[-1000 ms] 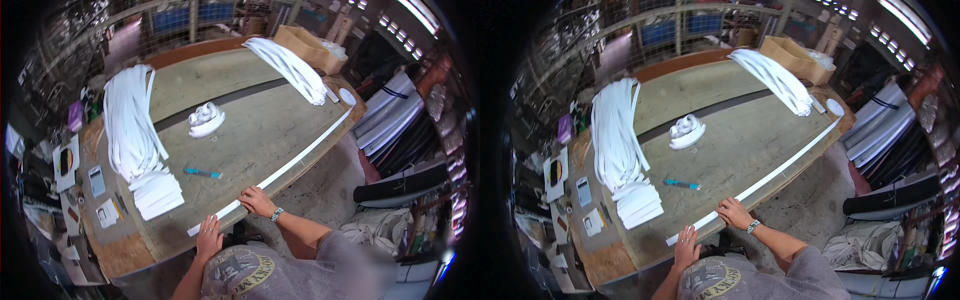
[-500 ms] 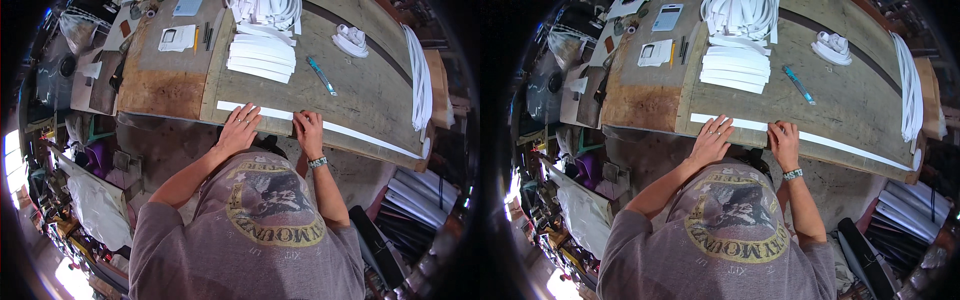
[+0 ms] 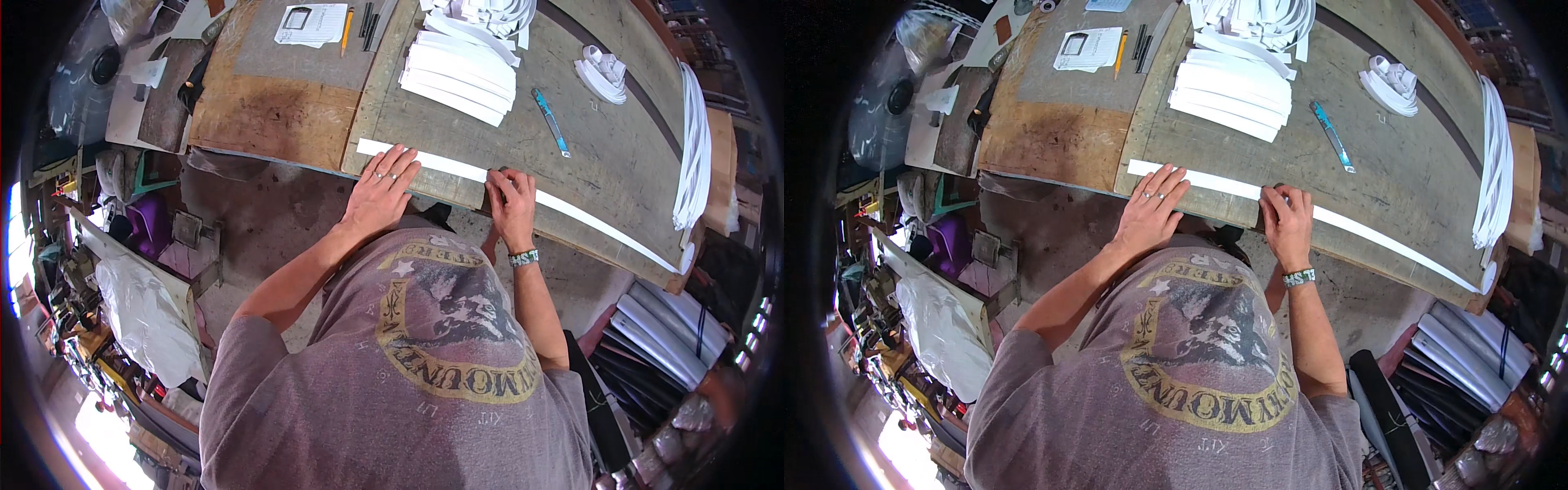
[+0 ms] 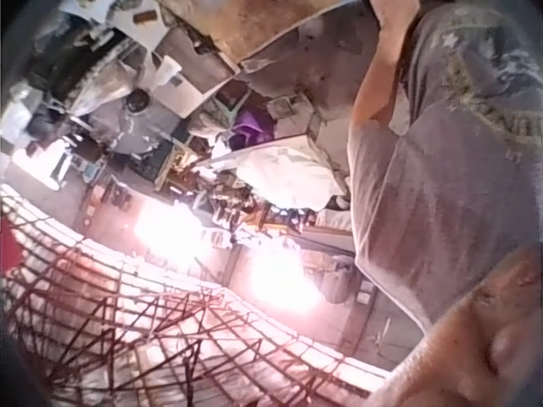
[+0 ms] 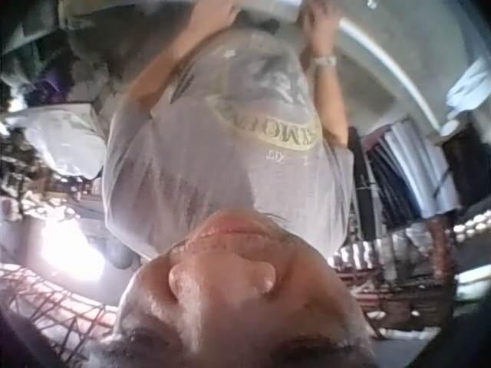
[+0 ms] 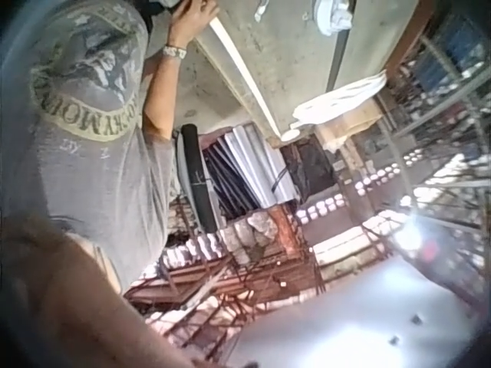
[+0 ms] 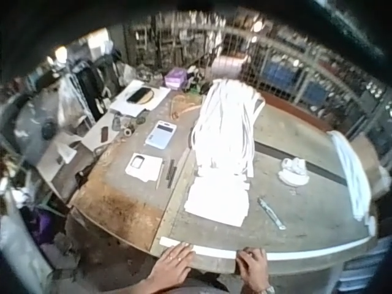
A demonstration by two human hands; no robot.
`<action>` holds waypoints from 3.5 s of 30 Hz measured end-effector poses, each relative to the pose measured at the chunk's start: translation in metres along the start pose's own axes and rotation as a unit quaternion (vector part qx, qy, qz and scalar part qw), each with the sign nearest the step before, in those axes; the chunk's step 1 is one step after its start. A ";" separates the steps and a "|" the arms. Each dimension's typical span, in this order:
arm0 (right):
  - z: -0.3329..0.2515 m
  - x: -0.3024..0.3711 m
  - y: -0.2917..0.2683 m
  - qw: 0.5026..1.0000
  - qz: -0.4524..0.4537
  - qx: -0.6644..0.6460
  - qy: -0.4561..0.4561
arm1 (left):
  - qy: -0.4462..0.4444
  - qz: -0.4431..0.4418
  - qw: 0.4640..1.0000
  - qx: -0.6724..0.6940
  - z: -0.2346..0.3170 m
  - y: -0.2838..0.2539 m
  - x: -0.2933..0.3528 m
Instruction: Marking leather strips with a pen and then cutting them with a utility knife.
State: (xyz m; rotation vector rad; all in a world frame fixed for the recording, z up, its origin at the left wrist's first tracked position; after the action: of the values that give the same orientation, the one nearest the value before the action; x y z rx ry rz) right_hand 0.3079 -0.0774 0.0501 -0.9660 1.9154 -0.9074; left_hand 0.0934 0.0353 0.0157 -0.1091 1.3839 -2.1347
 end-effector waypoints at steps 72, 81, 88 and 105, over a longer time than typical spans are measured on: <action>0.065 -0.065 -0.014 0.988 0.138 0.053 0.043 | 0.029 0.079 0.984 0.159 0.029 0.016 -0.074; 0.144 -0.096 0.001 0.967 0.012 0.108 0.232 | 0.005 0.057 0.987 0.149 0.021 0.013 -0.074; 0.127 -0.097 -0.013 0.960 -0.030 -0.068 0.271 | -0.015 0.040 0.988 0.150 0.018 0.019 -0.072; -0.005 0.021 -0.019 0.931 0.105 -0.229 0.263 | 0.016 0.041 0.988 0.149 0.023 0.016 -0.076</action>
State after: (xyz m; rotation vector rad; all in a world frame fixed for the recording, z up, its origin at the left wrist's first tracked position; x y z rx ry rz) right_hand 0.3010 -0.1023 0.0614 -0.7932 2.7175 -0.6401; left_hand 0.1715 0.0513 0.0304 0.0972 1.0523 -2.2531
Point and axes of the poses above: each hand's wrist, its own x-axis away from the middle knuckle, its own y-axis out of the palm, z = x × y, the point moved 10 cm from there along -x, towards the middle knuckle, and after that the axes turned 7 degrees about z, right-handed, at the moved point
